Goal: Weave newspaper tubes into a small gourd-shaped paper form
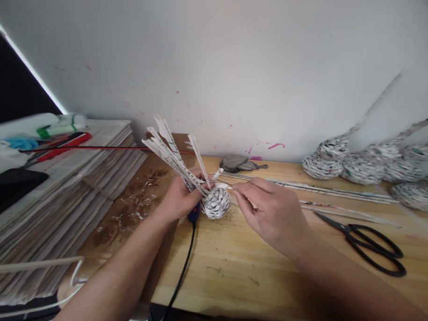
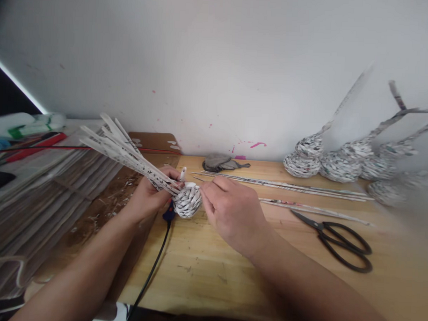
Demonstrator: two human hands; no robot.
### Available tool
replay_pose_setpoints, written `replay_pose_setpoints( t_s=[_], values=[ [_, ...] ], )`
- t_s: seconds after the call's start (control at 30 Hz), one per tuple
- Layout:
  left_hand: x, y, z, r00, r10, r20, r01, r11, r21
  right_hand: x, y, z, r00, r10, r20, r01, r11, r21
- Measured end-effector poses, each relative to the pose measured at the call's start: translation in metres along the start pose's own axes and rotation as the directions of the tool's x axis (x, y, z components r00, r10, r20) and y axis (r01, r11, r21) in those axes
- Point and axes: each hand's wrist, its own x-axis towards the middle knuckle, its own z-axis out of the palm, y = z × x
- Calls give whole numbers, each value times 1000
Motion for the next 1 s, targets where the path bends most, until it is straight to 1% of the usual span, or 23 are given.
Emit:
replay_pose_setpoints(
  t_s=[0.23, 0.73, 1.0],
  values=[
    [1, -2, 1, 1000, 21, 0, -21, 1000, -5, 0, 0, 2, 1000, -4, -11, 4, 1000, 14],
    [0, -1, 0, 1000, 27, 13, -28, 999, 20, 0, 0, 1, 1000, -5, 15, 4, 1000, 23],
    [0, -2, 2, 999, 24, 22, -24, 1000, -3, 0, -1, 2, 1000, -7, 22, 7, 1000, 18]
  ],
)
